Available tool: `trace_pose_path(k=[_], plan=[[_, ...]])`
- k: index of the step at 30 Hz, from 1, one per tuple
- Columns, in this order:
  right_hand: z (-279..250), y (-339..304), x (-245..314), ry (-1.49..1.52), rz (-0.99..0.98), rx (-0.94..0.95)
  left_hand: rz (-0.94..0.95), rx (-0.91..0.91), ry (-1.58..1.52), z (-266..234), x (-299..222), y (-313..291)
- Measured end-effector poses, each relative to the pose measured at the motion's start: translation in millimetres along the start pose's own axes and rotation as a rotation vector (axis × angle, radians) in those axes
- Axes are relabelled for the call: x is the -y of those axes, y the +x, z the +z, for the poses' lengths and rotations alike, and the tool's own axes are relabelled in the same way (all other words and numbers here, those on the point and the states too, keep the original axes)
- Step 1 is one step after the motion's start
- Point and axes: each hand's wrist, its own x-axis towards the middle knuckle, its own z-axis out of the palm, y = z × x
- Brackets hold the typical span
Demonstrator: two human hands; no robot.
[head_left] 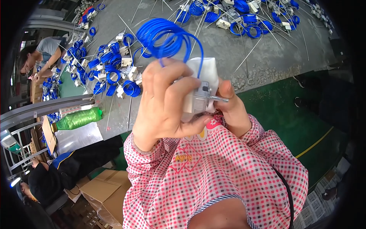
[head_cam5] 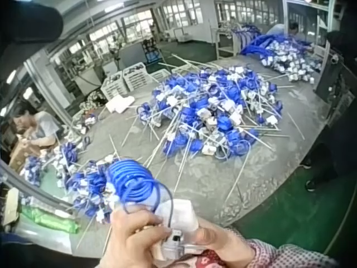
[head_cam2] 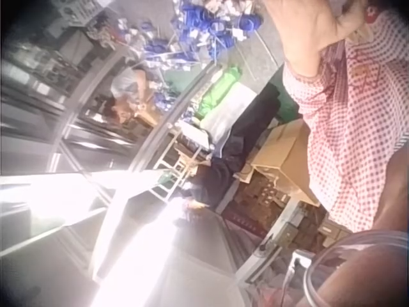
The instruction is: Assembling and cleaning small electronic components at a factory workbench using a cloth and coiled wire.
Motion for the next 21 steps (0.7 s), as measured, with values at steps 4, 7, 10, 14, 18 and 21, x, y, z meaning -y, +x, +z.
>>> trace_pose_path(k=[4, 7, 10, 14, 18, 21], plan=[[0.6, 5.1, 10.0, 0.048, 0.139, 0.126, 0.042, 0.17, -0.036, -7.9, -3.3, 7.2], [0.3, 6.8, 8.0, 0.087, 0.18, 0.087, 0.004, -0.248, -0.164, 9.8, 6.4, -16.0], [-2.2, 8.3, 3.6, 0.148, 0.236, 0.005, -0.172, -0.415, -0.403, 17.0, 8.1, -12.2], [-6.3, 12.0, -1.1, 0.141, 0.183, -0.042, -0.466, -0.069, -0.402, -1.0, 2.6, -5.0], [-24.6, 23.4, -5.3, 0.014, 0.246, 0.086, -0.472, -0.046, -0.401, -2.0, 9.8, -15.7], [-27.6, 26.5, -6.8, -0.02, 0.144, 0.121, -0.554, -0.305, -0.651, -11.7, 13.1, -16.3]])
